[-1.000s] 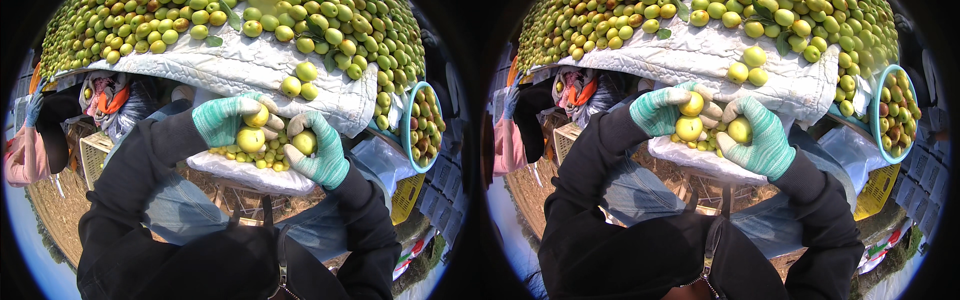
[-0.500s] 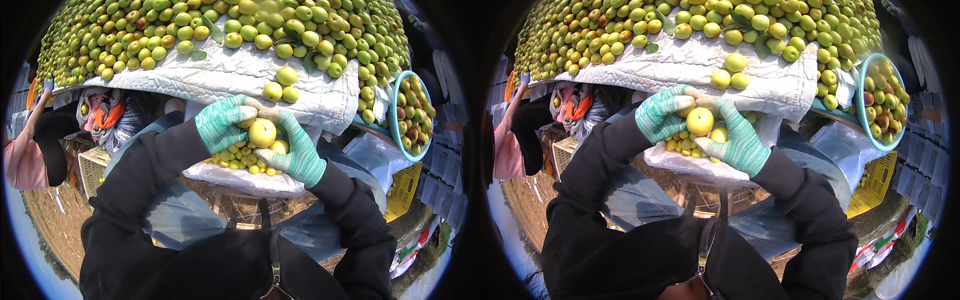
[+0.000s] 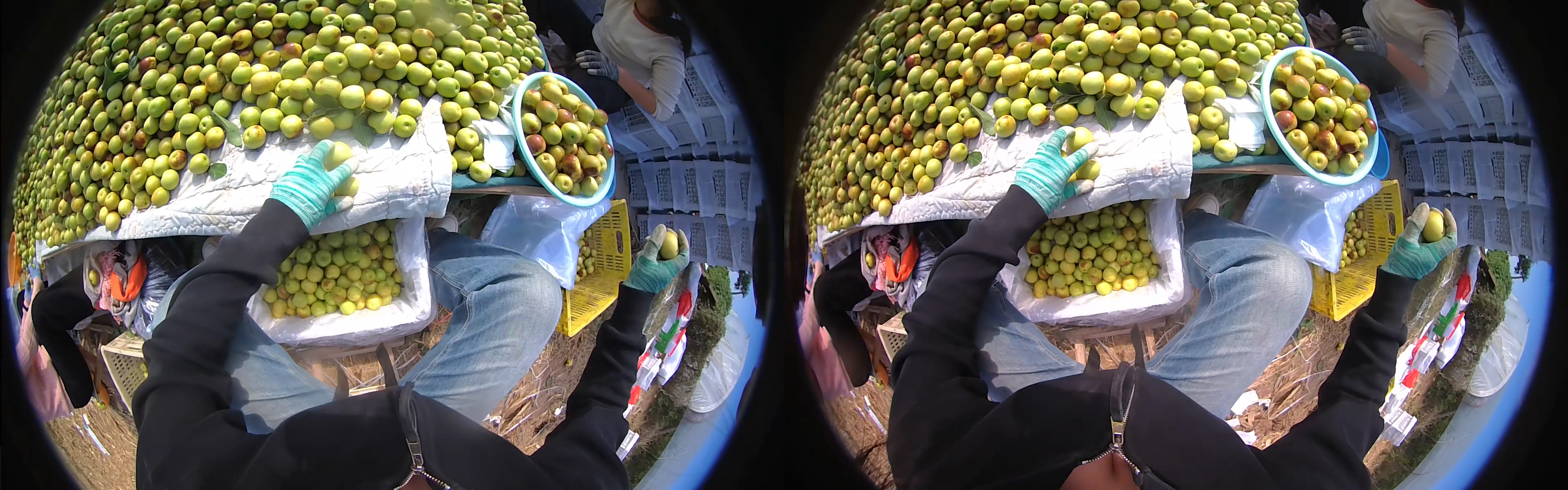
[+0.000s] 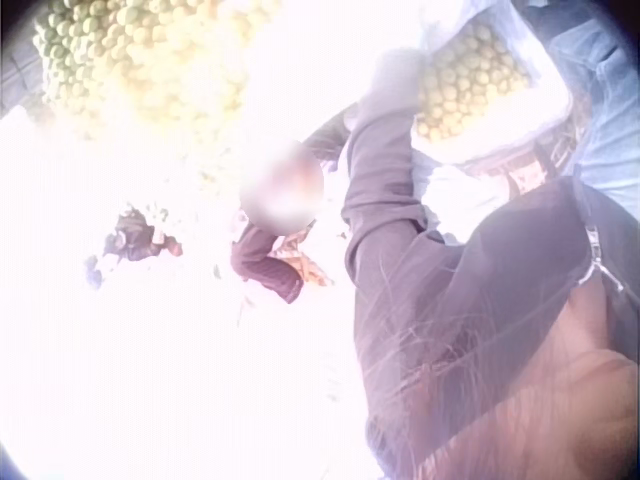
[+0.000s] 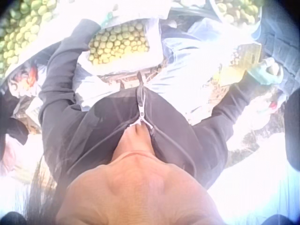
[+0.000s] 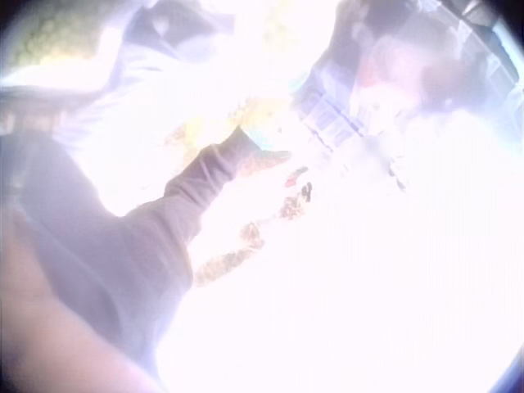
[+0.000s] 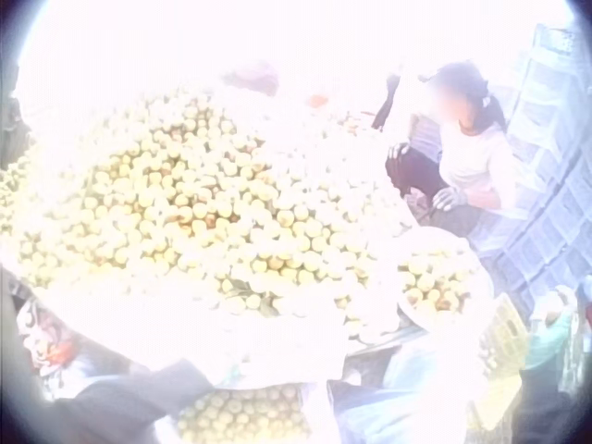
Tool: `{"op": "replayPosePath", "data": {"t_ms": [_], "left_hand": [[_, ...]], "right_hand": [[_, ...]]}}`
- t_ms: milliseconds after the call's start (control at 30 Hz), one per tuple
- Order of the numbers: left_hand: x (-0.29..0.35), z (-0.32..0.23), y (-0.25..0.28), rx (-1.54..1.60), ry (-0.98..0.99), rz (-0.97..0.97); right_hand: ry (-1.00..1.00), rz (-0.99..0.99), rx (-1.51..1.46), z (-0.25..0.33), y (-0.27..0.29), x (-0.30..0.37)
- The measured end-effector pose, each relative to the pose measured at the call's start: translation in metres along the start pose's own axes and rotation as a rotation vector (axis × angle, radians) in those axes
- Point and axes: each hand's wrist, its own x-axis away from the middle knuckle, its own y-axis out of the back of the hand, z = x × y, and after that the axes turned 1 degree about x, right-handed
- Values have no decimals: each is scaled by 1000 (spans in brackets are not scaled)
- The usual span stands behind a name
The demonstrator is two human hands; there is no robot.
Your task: The person picks green apples from a large pile on a table and places them into a white crate below. They repeatedly gather handfuls of apples and transfer them into the crate, occasionally moving aside leaves or other debris.
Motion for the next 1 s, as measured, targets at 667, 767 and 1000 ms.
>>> {"op": "replayPosePath", "data": {"t_ms": [667, 767, 1000], "left_hand": [[-26, -7, 12, 108, 71, 340], [-13, -9, 28, 178, 102, 380], [59, -13, 46, 312, 59, 621]], "right_hand": [[764, 1056, 595, 148, -291, 70], [585, 1093, 475, 152, -293, 57], [-307, 1301, -440, 183, -181, 102]]}}
